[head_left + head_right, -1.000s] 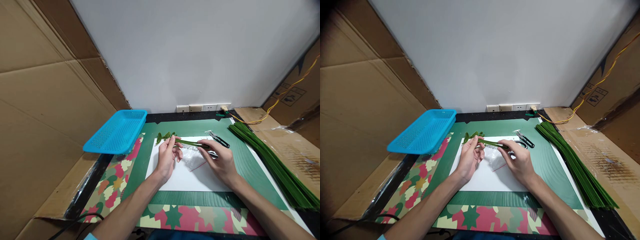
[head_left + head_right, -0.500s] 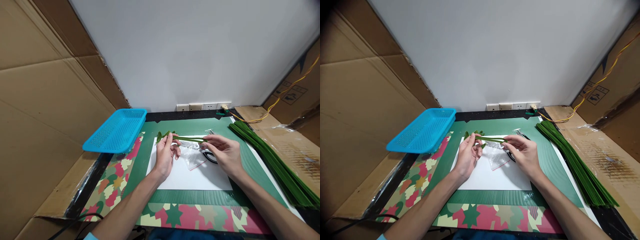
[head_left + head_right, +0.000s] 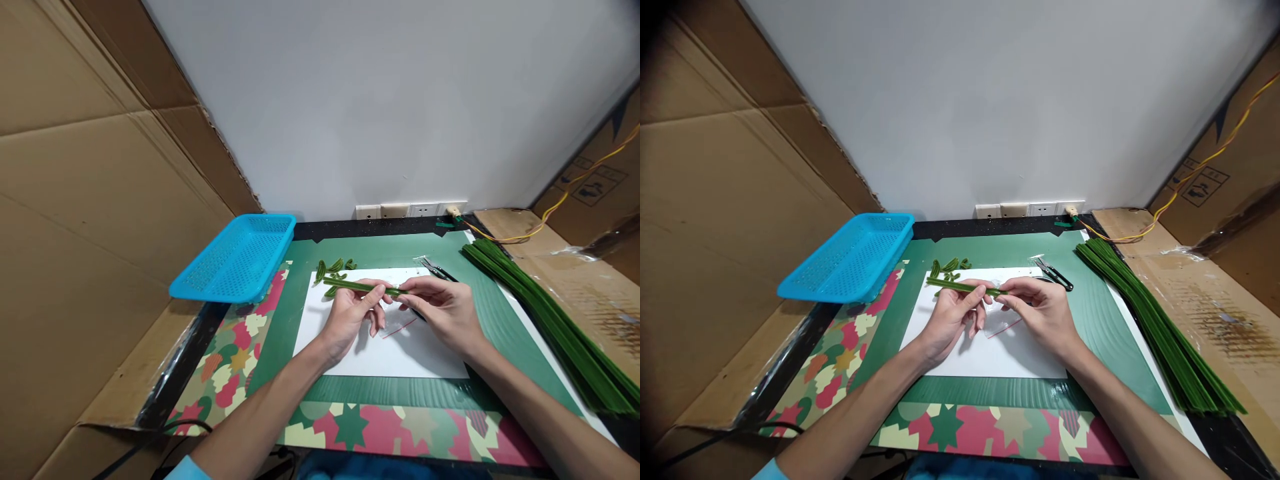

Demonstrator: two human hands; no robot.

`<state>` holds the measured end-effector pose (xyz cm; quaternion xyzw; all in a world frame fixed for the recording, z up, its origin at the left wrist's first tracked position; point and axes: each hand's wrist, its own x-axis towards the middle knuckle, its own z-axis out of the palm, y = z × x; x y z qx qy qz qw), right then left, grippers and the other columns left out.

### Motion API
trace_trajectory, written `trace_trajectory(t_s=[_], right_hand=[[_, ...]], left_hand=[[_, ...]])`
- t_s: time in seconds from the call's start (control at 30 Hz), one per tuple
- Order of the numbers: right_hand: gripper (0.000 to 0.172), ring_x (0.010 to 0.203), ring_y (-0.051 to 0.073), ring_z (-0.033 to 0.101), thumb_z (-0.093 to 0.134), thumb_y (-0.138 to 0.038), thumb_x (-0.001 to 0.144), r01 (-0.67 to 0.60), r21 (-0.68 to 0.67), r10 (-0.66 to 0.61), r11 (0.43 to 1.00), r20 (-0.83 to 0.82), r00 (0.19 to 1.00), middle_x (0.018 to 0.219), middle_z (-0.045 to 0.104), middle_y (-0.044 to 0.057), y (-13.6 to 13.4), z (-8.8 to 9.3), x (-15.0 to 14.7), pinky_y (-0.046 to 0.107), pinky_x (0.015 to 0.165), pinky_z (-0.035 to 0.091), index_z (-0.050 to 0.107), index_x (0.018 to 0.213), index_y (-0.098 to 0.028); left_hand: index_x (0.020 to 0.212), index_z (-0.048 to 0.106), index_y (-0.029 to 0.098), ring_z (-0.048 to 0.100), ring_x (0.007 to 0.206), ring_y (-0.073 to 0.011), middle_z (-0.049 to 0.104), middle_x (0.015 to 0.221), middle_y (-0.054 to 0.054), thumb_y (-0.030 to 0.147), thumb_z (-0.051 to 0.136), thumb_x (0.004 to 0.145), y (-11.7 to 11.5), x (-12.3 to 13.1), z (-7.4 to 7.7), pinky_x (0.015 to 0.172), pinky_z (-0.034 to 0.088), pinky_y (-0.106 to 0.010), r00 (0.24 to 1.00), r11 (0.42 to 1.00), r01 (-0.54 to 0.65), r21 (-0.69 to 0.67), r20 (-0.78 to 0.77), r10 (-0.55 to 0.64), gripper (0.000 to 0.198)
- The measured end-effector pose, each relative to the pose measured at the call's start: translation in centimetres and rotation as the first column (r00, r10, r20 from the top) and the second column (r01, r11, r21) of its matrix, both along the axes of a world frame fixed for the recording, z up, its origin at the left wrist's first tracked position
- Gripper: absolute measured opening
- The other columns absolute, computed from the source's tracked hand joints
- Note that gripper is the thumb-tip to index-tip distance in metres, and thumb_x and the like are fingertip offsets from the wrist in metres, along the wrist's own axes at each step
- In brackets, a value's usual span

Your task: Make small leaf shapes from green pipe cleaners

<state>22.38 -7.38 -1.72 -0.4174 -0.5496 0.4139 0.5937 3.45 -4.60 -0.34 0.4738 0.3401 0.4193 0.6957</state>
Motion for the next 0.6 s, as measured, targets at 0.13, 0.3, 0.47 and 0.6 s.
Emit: trace_trajectory(t_s=[0.13, 0.3, 0.47, 0.6], right_hand=[[0.017, 0.064, 0.021, 0.078, 0.086, -0.036, 0.082, -0.011, 0.011, 0.011, 1.000, 0.001, 1.000, 0.078, 0.081, 0.005, -0.05, 0.06, 0.03, 0.031, 0.062, 0.067, 0.081, 0.090, -0.021], [0.015, 0.065, 0.021, 0.078, 0.086, -0.035, 0.083, 0.001, 0.029, -0.002, 1.000, 0.031, 1.000, 0.077, 0.080, 0.004, -0.08, 0.16, 0.13, 0.031, 0.062, 0.067, 0.081, 0.088, -0.022], [0.013, 0.064, 0.020, 0.077, 0.086, -0.032, 0.082, 0.016, 0.037, -0.017, 0.999, 0.031, 0.999, 0.077, 0.080, 0.004, -0.10, 0.18, 0.27, 0.029, 0.061, 0.066, 0.081, 0.087, -0.021], [0.013, 0.064, 0.020, 0.077, 0.086, -0.032, 0.082, 0.025, 0.024, -0.026, 0.999, 0.024, 0.999, 0.077, 0.080, 0.004, -0.08, 0.30, 0.29, 0.028, 0.060, 0.066, 0.081, 0.085, -0.020]], left_hand=[[0.101, 0.074, 0.012, 0.062, 0.048, -0.0090, 0.069, 0.083, -0.004, 0.042, 0.080, 0.089, -0.06, -0.08, -0.07, 0.034, 0.042, -0.017, 1.000, 1.000, 0.005, 0.011, 0.005, -0.005, 0.033], [0.099, 0.074, 0.013, 0.062, 0.048, -0.0091, 0.070, 0.082, -0.004, 0.040, 0.080, 0.089, -0.08, -0.08, 0.01, 0.035, 0.042, -0.017, 1.000, 1.000, 0.013, 0.013, 0.024, -0.013, 0.030], [0.106, 0.078, 0.013, 0.062, 0.049, -0.0086, 0.071, 0.085, -0.006, 0.042, 0.079, 0.090, -0.12, -0.11, 0.16, 0.036, 0.043, -0.016, 0.999, 0.999, 0.035, -0.003, 0.042, -0.035, 0.033], [0.113, 0.078, 0.012, 0.064, 0.052, -0.0093, 0.075, 0.093, -0.010, 0.046, 0.073, 0.094, -0.05, -0.22, 0.15, 0.037, 0.045, -0.017, 0.998, 0.998, 0.058, -0.014, 0.039, -0.057, 0.039]])
